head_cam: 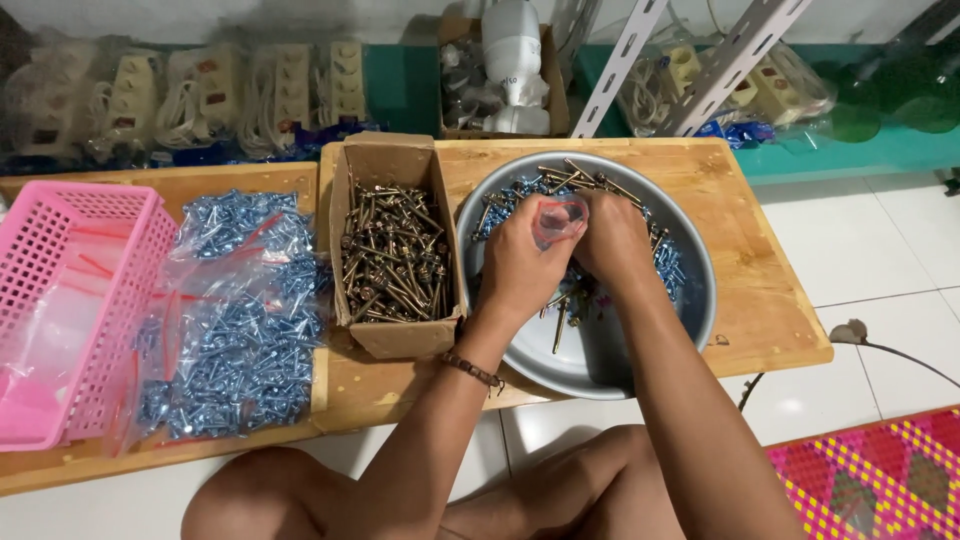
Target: The person sorts blue plastic fasteners and metal screws into small plastic bags by hand. The person picks up the items from a tray and a box, places them into the bags, and sets the bags aside on a wooden table.
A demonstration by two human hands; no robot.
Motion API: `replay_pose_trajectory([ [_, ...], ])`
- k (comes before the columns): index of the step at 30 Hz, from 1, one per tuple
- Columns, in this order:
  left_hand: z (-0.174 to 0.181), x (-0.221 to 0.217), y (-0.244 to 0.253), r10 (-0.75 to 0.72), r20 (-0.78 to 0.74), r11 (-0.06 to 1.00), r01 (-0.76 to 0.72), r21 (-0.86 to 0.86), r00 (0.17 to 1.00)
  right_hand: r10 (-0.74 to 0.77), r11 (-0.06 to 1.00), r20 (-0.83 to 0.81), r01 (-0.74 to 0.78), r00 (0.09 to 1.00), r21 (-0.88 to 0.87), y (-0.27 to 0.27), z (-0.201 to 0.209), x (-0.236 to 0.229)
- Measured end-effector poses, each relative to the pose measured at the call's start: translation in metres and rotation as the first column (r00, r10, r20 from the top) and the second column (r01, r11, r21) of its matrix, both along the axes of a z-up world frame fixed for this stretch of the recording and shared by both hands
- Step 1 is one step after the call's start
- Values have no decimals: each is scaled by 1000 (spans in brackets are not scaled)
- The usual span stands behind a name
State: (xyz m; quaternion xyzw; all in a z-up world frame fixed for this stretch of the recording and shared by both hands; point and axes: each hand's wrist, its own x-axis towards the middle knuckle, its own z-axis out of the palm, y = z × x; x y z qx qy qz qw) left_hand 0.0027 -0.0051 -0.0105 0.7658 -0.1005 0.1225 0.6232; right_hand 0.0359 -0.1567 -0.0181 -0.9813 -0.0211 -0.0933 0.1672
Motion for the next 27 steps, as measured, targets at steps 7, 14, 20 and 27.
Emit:
replay_pose_trajectory([
  [7,7,-3,2,10,-4,1000,-10,9,1000,-66,996,-5,66,998,66,-9,3,-9],
  [14,10,-3,2,11,-12,1000,-10,21,1000,-102,840,248,-50,963,540,-7,21,-22],
  [20,12,-3,4,0,-59,1000,2,20,998,149,648,528,-485,836,586,-2,29,-25],
  [27,20,-5,7,-21,-102,1000,23,18,995,320,651,472,-553,821,520,-1,38,-32],
])
